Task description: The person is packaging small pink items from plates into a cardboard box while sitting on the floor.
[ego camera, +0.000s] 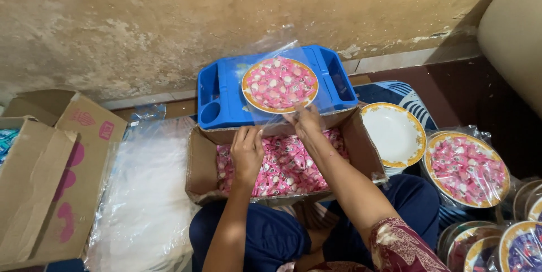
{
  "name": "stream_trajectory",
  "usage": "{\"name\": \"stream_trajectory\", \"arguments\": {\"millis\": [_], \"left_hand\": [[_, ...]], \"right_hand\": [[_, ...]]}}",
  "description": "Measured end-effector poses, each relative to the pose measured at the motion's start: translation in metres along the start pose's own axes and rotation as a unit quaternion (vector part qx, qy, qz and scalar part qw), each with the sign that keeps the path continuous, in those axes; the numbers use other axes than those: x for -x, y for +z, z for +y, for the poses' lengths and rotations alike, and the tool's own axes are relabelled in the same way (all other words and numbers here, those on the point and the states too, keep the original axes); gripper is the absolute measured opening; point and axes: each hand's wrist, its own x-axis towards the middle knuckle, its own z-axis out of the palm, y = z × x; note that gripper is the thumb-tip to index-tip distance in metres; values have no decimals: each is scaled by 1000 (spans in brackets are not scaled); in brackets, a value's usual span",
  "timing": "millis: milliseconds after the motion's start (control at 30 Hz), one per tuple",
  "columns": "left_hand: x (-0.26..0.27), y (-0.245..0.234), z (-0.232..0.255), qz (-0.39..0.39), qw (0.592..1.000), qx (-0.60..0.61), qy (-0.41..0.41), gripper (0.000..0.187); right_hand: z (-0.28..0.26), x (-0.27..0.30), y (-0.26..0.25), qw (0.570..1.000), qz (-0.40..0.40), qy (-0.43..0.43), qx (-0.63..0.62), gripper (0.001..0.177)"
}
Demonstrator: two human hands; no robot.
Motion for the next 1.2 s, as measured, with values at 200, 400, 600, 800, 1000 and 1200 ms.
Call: {"name": "stream_trajectory", "arguments": {"millis": [200, 400, 600, 800, 1000, 1200], "left_hand": [[10, -33, 26, 8, 999, 25, -23, 9], [-2, -65, 44, 26, 1000, 10, -14, 12], [-3, -56, 52, 53, 997, 55, -33, 8], [6, -68, 49, 5, 988, 140, -58, 8], [-4, -63, -1, -90, 871, 334, -350, 39], [-45, 4, -49, -62, 834, 325, -442, 47]], "right_hand": [[-2, 3, 5, 999, 21, -10, 22, 40], [3, -17, 8, 999, 28, -27, 20, 47], [4, -10, -14, 998, -62, -5, 27, 59], [-103, 181, -38, 879, -298, -101, 359, 40], [-182, 178, -82, 846, -315, -109, 415, 16], [-158, 30, -71, 903, -154, -172, 362, 33]]}}
